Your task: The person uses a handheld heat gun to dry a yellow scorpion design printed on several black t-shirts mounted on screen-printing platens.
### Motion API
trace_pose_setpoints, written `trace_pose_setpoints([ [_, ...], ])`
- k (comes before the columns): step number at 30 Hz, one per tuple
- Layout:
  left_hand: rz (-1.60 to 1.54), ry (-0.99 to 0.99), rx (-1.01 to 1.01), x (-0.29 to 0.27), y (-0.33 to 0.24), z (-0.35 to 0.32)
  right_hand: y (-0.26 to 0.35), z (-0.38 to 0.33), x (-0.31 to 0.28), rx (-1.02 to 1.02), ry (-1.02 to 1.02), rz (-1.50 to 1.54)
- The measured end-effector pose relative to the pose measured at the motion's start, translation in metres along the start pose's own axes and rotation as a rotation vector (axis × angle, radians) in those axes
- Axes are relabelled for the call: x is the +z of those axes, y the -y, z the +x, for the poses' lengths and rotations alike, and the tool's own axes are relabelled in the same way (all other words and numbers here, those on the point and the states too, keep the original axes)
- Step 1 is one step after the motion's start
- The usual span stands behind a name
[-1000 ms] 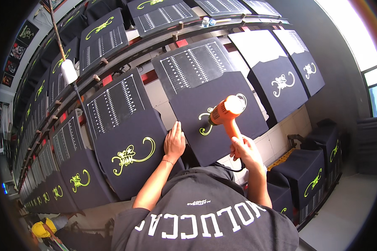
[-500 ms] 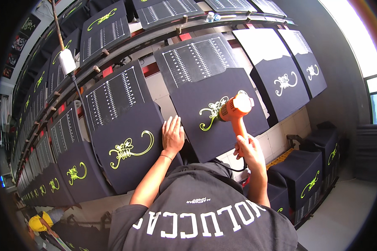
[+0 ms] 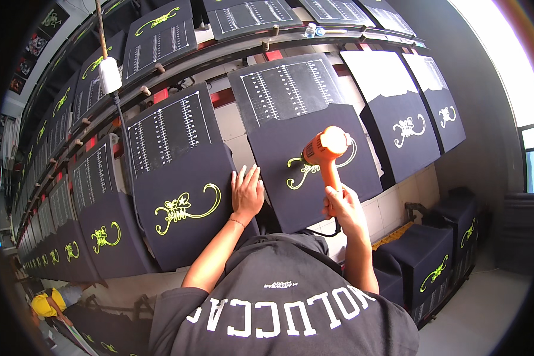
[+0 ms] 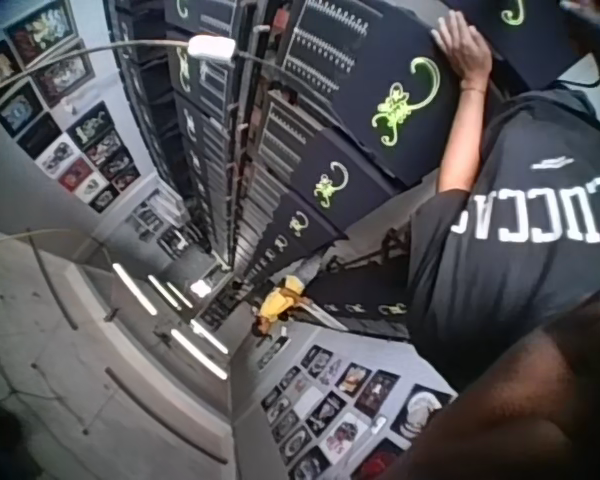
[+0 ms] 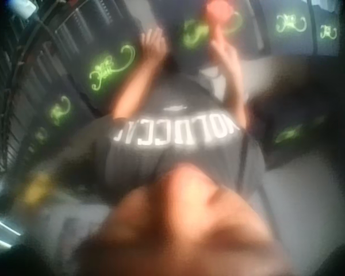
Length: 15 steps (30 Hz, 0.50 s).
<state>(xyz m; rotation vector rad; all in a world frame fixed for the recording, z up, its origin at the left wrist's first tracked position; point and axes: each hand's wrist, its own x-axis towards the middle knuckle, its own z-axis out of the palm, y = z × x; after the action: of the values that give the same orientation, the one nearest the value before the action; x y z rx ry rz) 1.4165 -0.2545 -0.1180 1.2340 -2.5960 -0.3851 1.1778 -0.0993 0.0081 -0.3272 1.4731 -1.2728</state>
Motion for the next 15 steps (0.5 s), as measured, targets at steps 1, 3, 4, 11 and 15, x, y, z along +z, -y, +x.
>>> trace_pose_setpoints([
  [1, -0.002, -0.003, 0.000, 0.000, 0.000, 0.000, 0.001, 0.002, -0.003, 0.027, 0.007, 0.002],
  [3, -0.006, -0.004, -0.002, 0.001, 0.000, -0.001, 0.000, 0.004, -0.003, 0.045, 0.018, -0.002],
  [4, -0.007, -0.001, -0.003, 0.001, 0.001, 0.000, 0.001, 0.004, 0.001, 0.028, 0.019, -0.012],
  [11, -0.023, -0.016, 0.006, 0.002, 0.003, -0.001, 0.006, 0.006, 0.016, -0.012, 0.051, -0.041],
  [15, -0.031, -0.034, 0.012, 0.002, 0.004, -0.002, 0.010, 0.007, 0.011, 0.051, 0.121, -0.001],
])
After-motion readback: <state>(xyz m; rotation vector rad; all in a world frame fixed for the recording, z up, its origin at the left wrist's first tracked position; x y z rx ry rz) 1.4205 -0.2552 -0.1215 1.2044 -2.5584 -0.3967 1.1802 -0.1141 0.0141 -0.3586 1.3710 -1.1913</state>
